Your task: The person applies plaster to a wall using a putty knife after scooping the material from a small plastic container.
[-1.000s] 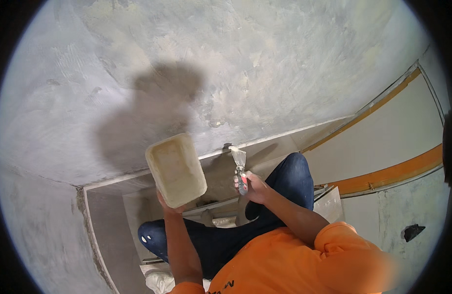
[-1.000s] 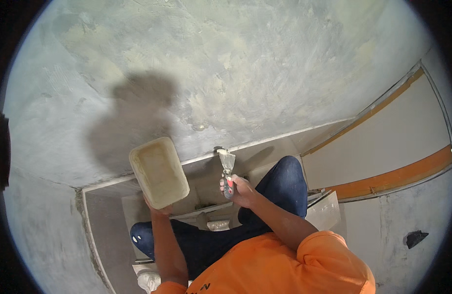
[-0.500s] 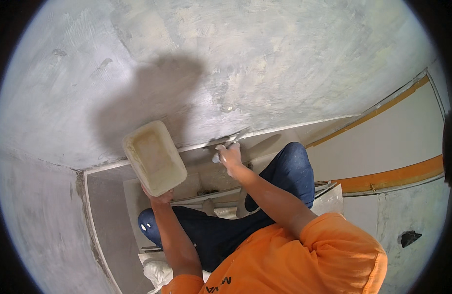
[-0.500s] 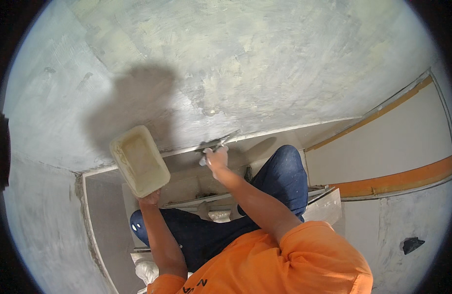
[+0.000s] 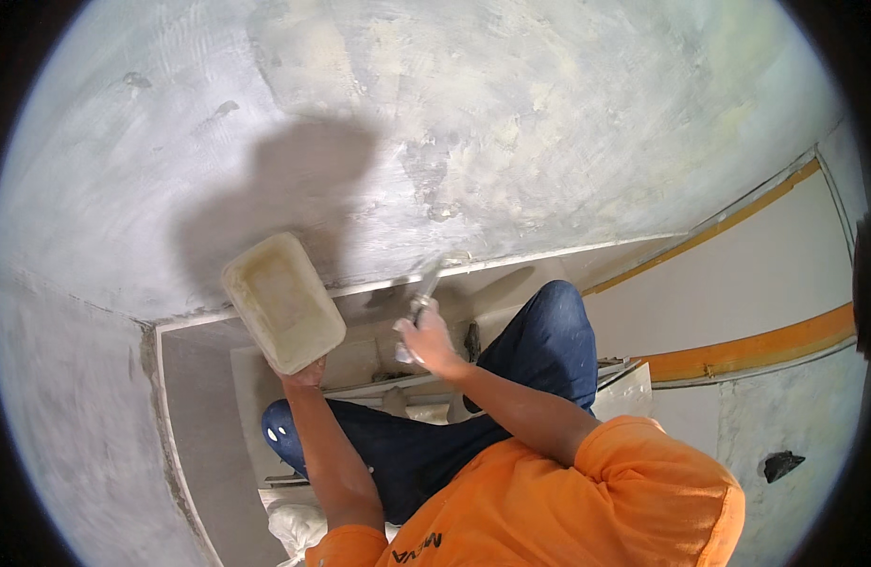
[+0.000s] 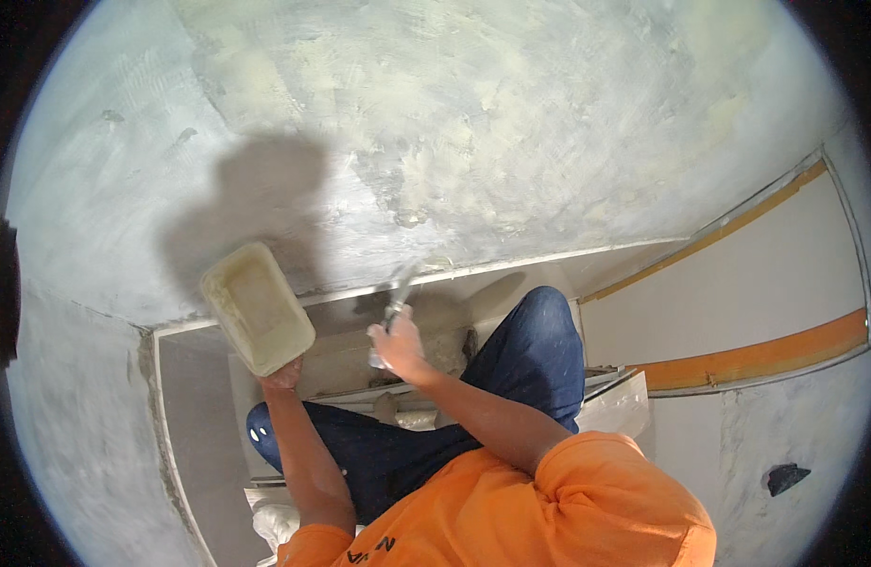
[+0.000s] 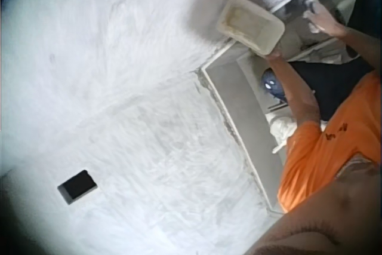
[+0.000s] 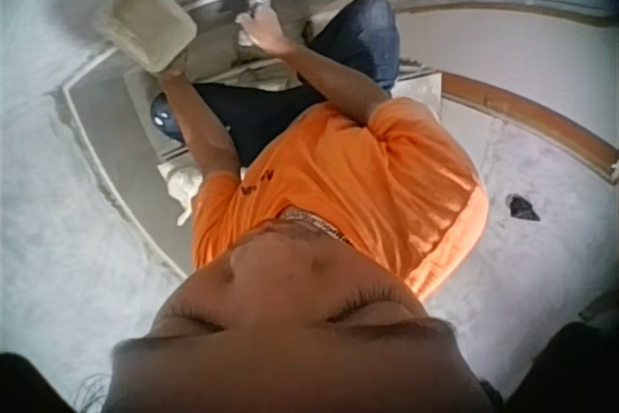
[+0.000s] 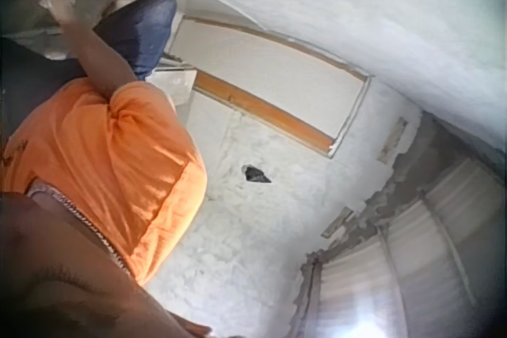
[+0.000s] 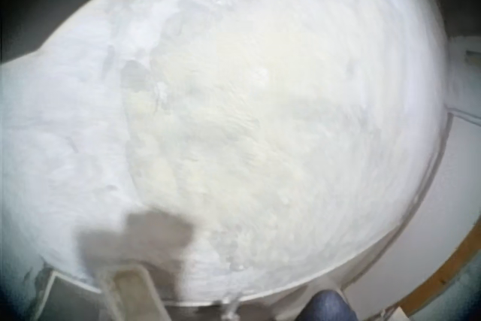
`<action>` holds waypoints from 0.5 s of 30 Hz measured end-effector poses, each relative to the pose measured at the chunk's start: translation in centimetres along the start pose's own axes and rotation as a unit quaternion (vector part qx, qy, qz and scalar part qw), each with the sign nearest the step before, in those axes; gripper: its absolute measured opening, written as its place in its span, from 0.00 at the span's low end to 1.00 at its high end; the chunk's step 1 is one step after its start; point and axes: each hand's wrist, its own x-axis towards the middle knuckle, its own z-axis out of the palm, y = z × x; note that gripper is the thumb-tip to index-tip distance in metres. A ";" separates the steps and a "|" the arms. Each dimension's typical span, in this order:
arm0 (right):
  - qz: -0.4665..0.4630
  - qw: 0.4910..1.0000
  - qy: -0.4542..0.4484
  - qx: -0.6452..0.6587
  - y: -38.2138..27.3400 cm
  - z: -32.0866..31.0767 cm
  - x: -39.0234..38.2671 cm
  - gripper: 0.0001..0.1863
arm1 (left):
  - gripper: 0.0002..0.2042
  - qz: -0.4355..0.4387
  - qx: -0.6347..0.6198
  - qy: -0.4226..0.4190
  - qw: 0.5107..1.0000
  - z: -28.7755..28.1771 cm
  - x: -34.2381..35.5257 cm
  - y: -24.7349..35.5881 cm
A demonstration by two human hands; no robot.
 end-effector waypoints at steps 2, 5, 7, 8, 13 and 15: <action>0.028 0.996 0.041 0.069 6.9 -2.0 2.1 0.14 | 0.28 0.073 0.231 0.012 0.970 -0.9 0.5 -1.1; 0.094 0.990 0.050 0.095 10.6 -5.7 5.5 0.13 | 0.29 0.089 0.338 -0.016 0.937 -0.8 0.9 -0.8; 0.136 0.982 0.050 0.118 11.3 -7.8 7.8 0.13 | 0.28 -0.132 -0.189 0.078 0.970 1.4 0.8 -0.3; 0.134 0.987 0.013 0.085 10.4 -8.1 8.7 0.14 | 0.28 -0.129 -0.189 0.073 0.971 1.7 0.9 -0.3; 0.162 0.980 0.045 0.107 0.5 -4.7 8.1 0.14 | 0.28 -0.126 -0.240 -0.020 0.962 3.7 0.2 0.2; 0.134 0.978 0.014 0.158 -1.9 -4.1 8.1 0.15 | 0.28 -0.134 -0.249 -0.052 0.958 3.5 0.6 -0.1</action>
